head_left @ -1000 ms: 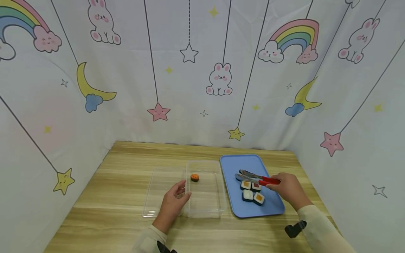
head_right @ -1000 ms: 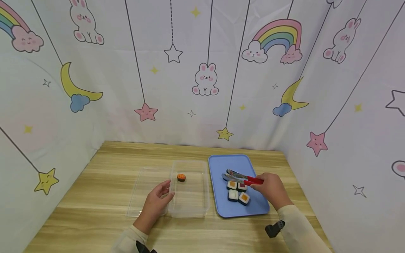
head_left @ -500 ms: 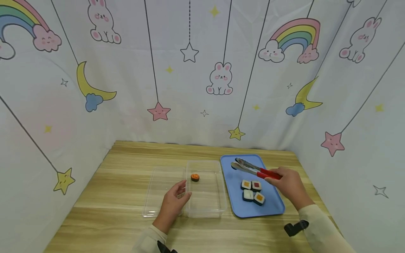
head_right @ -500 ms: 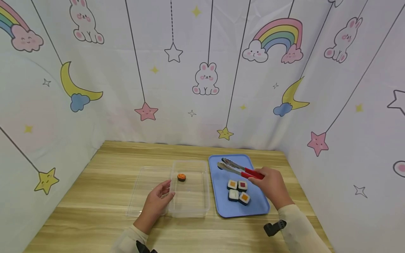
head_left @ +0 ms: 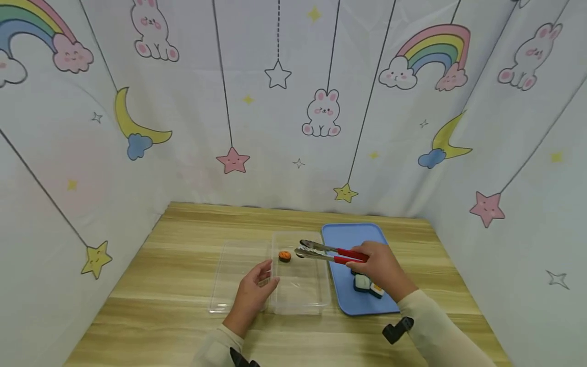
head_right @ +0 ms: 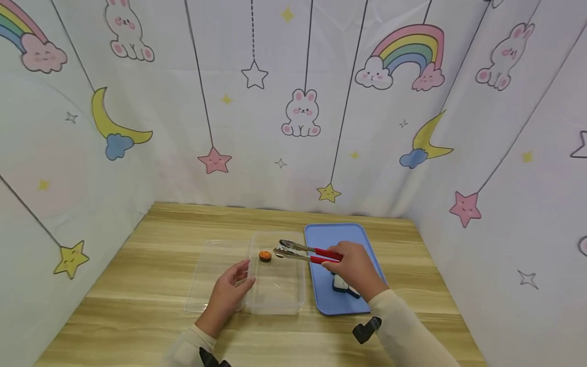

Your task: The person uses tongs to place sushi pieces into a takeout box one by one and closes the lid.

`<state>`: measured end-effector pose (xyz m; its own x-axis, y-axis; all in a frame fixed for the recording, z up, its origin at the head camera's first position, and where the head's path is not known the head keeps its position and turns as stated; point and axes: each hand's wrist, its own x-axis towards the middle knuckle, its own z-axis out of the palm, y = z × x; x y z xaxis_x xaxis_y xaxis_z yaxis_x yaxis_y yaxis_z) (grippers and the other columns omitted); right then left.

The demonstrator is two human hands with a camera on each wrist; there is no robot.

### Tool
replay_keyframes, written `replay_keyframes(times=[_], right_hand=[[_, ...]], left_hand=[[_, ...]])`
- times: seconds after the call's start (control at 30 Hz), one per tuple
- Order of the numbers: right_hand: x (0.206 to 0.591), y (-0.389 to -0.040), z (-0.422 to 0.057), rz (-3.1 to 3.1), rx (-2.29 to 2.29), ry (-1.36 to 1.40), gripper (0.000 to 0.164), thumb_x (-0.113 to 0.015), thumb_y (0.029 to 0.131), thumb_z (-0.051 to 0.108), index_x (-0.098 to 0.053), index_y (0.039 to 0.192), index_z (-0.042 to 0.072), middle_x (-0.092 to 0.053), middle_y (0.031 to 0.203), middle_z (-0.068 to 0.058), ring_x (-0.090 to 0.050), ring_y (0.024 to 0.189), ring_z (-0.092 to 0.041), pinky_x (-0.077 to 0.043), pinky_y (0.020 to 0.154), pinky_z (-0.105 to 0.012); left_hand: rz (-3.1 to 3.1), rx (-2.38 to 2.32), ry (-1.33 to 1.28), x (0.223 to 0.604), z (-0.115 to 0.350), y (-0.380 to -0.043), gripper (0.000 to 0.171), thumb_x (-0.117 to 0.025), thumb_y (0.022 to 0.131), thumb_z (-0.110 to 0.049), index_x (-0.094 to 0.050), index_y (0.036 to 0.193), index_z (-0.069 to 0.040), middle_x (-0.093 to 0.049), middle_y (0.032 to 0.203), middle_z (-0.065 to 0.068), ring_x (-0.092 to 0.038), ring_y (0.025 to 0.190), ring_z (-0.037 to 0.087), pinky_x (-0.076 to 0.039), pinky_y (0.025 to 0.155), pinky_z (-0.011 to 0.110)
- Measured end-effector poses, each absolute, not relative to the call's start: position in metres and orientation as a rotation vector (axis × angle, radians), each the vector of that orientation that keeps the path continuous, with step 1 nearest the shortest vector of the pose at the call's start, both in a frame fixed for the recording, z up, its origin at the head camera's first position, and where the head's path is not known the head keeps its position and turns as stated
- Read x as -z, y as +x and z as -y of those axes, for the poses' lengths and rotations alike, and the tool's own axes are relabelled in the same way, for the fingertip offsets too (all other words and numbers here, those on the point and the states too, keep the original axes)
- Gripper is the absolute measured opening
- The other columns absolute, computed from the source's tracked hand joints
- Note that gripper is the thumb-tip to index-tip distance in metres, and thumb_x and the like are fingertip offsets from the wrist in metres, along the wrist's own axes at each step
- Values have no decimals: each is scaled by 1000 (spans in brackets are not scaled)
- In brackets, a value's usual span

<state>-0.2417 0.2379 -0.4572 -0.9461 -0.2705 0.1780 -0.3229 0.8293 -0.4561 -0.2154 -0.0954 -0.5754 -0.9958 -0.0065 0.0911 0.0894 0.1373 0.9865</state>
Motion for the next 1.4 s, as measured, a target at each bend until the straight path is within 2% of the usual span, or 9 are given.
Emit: replay_keyframes(times=[0.23,0.47,0.63,0.73,0.9,1.17,1.4], right_hand=[[465,-254,-219,2951,-715,499,30,-88,85,26,-81,110,11,-66,87,8,-59,78,-12,-54,65,-28],[459,-257,-205,2975,-560,575,26,-88,85,26,-82,106,13,-64,85,9,-58,77,-9,-53,68,-30],[455,-257,-200,2983,-490,574,28,-90,82,24,-82,105,11,-63,85,6,-57,76,-12,-53,68,-31],[456,-254,-204,2979,-522,529,34,-91,82,25,-81,110,10,-62,86,6,-57,78,-12,-54,68,-31],[458,-246,-226,2893,-565,467,43,-91,82,31,-78,117,9,-67,92,3,-58,81,-16,-55,69,-34],[458,-224,-288,2742,-759,278,49,-90,83,30,-75,124,6,-71,102,-6,-63,89,-29,-56,70,-39],[476,-201,-344,2864,-711,131,50,-89,84,36,-75,122,6,-72,105,-10,-60,88,-25,-52,70,-36]], left_hand=[[2318,2003,-74,576,93,-217,54,-78,94,-13,-59,144,-1,-62,139,24,-63,124,38,-53,102,52],[2314,2000,-74,577,93,-217,54,-77,94,-12,-59,144,-1,-62,139,25,-62,124,40,-53,102,53],[2305,1988,-113,577,95,-216,54,-77,94,-13,-58,143,1,-62,137,26,-62,123,42,-54,100,52],[2303,2007,-121,576,95,-215,55,-77,94,-13,-58,143,1,-61,139,26,-61,124,42,-54,101,52],[2297,2023,-107,574,96,-214,54,-77,94,-12,-58,144,0,-60,140,25,-61,125,42,-54,102,52],[2299,2010,-102,575,94,-216,53,-76,94,-8,-58,144,0,-61,139,25,-62,124,41,-54,101,51],[2302,2006,-93,576,93,-217,55,-78,93,-11,-58,144,-1,-62,139,24,-63,123,38,-54,101,52]])
